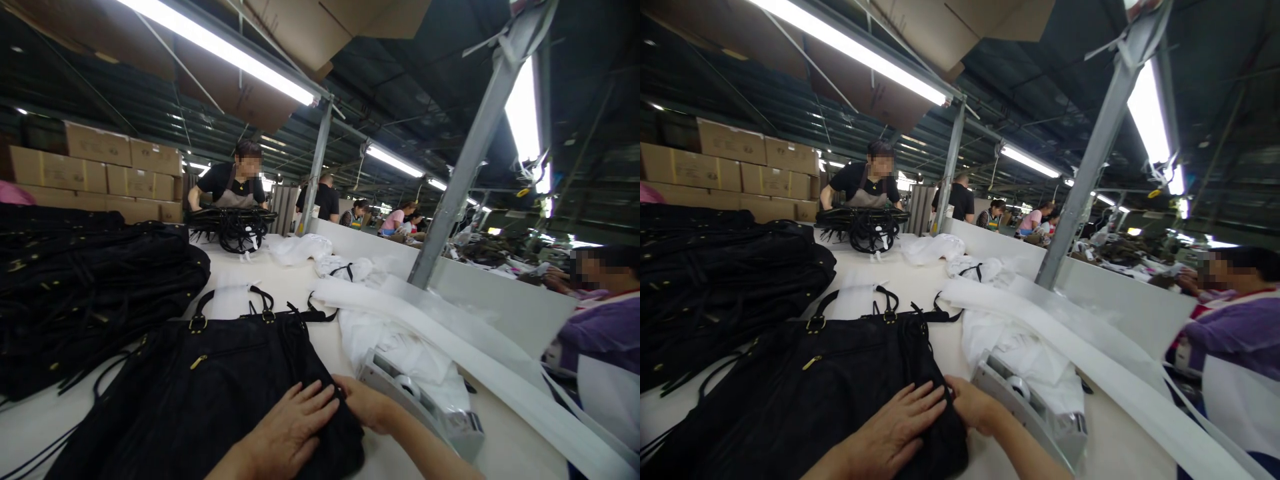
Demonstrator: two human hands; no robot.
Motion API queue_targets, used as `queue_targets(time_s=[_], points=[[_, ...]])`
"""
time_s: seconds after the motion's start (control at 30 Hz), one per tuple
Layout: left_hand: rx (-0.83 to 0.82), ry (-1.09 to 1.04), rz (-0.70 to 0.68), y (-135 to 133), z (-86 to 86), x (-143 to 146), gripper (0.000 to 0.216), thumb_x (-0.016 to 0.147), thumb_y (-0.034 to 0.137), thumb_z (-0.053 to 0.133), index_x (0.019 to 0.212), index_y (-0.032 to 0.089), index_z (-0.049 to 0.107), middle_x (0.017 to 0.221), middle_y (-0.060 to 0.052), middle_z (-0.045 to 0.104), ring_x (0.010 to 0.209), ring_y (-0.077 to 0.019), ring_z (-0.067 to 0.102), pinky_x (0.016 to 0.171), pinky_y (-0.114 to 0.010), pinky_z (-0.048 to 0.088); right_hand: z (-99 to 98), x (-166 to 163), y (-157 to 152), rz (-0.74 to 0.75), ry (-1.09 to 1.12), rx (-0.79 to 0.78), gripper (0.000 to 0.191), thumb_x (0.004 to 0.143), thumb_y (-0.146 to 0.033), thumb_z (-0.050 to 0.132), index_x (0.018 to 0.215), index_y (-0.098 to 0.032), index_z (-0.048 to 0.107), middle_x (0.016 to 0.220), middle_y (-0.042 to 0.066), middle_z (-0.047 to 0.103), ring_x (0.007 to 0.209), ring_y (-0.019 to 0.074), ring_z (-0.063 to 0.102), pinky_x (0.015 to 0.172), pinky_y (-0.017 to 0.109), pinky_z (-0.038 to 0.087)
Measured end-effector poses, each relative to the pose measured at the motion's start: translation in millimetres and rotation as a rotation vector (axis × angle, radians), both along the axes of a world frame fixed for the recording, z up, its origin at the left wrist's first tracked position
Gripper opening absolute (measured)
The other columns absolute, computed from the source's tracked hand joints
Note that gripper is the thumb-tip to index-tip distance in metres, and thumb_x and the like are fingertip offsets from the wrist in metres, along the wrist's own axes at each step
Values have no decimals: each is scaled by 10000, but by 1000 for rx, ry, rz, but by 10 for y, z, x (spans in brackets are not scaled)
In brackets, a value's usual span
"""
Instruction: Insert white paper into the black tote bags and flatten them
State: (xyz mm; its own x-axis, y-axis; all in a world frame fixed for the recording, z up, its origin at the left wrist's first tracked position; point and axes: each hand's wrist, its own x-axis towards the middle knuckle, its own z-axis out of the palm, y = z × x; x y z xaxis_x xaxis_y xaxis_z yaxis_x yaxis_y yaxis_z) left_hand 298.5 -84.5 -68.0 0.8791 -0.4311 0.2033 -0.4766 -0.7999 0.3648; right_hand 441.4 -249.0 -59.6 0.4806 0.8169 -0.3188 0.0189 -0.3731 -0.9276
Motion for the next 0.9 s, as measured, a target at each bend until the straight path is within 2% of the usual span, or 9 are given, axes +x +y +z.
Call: queue_targets(time_s=[0.13, 0.23, 0.33, 0.4, 0.5, 0.57, 0.7, 0.8, 0.9], points=[[22, -8, -1, -18, 43, -8, 809, 832, 36, 474, 1520, 342, 180, 1599, -27, 212, 1453, -312, 204, 1118, -628, 275, -22, -61, -72, -183, -158, -53, 402, 641, -425, 726, 939, -204, 573, 675, -21, 631, 618, 159, 597, 563, 257, 486], [26, -28, -9, -19, 40, -11, 790, 843, 50, 471, 1520, 339, 182, 1592, -43, 238, 1443, -320, 238, 1102, -625, 306, 64, -109, -260, -267, -223, -152, 317, 749, -501, 641, 763, -211, 515, 603, -3, 594, 574, 164, 594, 537, 270, 479], [38, -28, -8, -17, 22, -5, 798, 839, 53, 478, 1522, 337, 177, 1593, -51, 234, 1443, -322, 236, 1103, -623, 306, 204, -213, -396, -264, -107, -274, 474, 845, -669, 426, 767, -211, 521, 587, 50, 628, 515, 213, 623, 487, 337, 496], [35, -31, -5, -19, 24, -5, 808, 833, 40, 473, 1522, 340, 174, 1595, -51, 225, 1444, -323, 228, 1105, -625, 299, 235, -290, -398, -287, -36, -228, 465, 804, -681, 483, 815, -218, 517, 610, 26, 630, 515, 196, 621, 486, 323, 499], [32, -22, 0, -30, 61, -25, 832, 812, 19, 473, 1515, 357, 185, 1593, -41, 232, 1443, -321, 228, 1102, -631, 295, 73, -344, -356, -355, -58, -71, 420, 654, -545, 675, 853, -240, 466, 580, -69, 529, 491, 127, 543, 483, 256, 467], [35, -19, -7, -36, 85, -41, 805, 815, 25, 477, 1499, 369, 228, 1580, -32, 277, 1435, -319, 255, 1093, -642, 299, -135, -326, -374, -343, -98, -48, 426, 624, -515, 662, 877, -251, 445, 550, -91, 473, 457, 123, 491, 450, 251, 437], [63, -73, -60, -22, -12, 1, 625, 879, 127, 507, 1437, 362, 353, 1523, -42, 402, 1385, -348, 360, 1034, -677, 351, -331, -223, -456, -228, -523, -233, 330, 690, -391, 624, 971, -239, 544, 593, -13, 588, 589, 223, 616, 604, 346, 509], [85, -139, -84, 21, -245, 129, 467, 970, 279, 476, 1421, 354, 381, 1498, -63, 438, 1356, -357, 406, 1003, -660, 401, -10, -204, -297, -150, -867, -397, 453, 662, -233, 656, 1114, -211, 637, 864, 133, 721, 895, 357, 678, 837, 451, 505], [90, -213, -89, 61, -479, 279, 417, 1016, 309, 393, 1428, 371, 369, 1506, -41, 430, 1380, -302, 385, 1019, -598, 425, 433, -269, 91, -45, -1017, -140, 443, 813, -257, 547, 1249, -256, 626, 1262, 131, 644, 1194, 337, 579, 1028, 445, 437]])
